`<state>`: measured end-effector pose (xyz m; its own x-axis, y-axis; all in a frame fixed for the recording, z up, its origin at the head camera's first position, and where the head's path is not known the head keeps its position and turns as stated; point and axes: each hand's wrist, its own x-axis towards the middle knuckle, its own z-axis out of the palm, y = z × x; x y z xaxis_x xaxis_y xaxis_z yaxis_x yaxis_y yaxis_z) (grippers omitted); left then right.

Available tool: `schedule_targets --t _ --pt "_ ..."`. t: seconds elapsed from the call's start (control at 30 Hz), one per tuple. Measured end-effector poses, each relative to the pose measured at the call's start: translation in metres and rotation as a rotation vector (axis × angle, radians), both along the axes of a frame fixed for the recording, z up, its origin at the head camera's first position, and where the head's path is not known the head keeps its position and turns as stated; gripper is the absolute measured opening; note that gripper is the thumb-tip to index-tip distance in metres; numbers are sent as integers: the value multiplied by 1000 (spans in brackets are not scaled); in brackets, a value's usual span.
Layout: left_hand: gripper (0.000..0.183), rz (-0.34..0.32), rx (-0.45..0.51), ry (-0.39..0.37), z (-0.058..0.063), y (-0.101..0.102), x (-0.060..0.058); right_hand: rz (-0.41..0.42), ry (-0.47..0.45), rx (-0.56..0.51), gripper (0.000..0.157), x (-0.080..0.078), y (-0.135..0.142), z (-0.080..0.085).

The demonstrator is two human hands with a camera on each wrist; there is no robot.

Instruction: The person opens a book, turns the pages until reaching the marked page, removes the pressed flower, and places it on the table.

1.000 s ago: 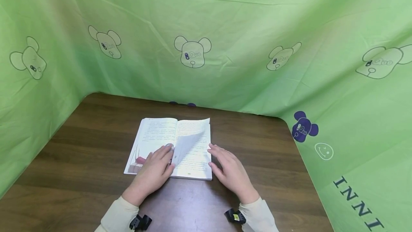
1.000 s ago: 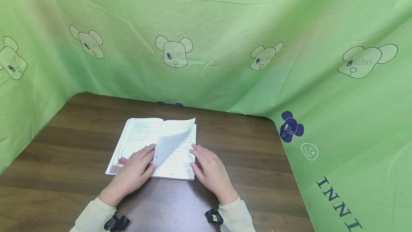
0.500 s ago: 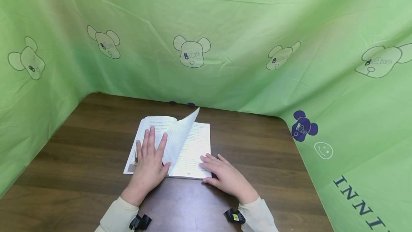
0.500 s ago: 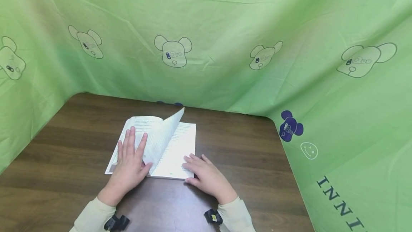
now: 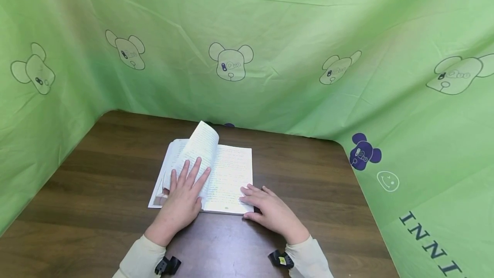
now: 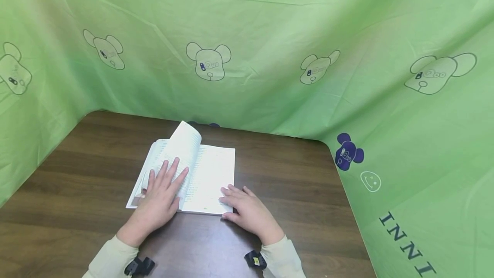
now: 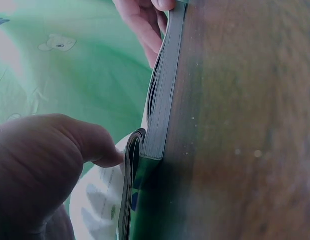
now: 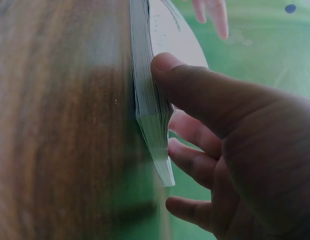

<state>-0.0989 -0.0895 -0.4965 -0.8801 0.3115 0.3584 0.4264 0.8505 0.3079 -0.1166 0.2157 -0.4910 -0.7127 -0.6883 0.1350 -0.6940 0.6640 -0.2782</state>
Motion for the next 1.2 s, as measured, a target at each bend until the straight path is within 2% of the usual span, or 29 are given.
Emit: schedule_targets --t 0.37,0.63,0.93,1.2 --pt "76 -22 -21 -85 -2 1 3 -9 -32 -3 43 0 0 2" --pt "57 21 -42 -223 1 1 5 -9 -30 -9 42 1 0 1" --pt "44 50 -26 -230 -2 -1 4 6 -7 -17 38 0 0 0" --pt "53 54 3 -285 1 0 4 14 43 -32 18 1 0 1"
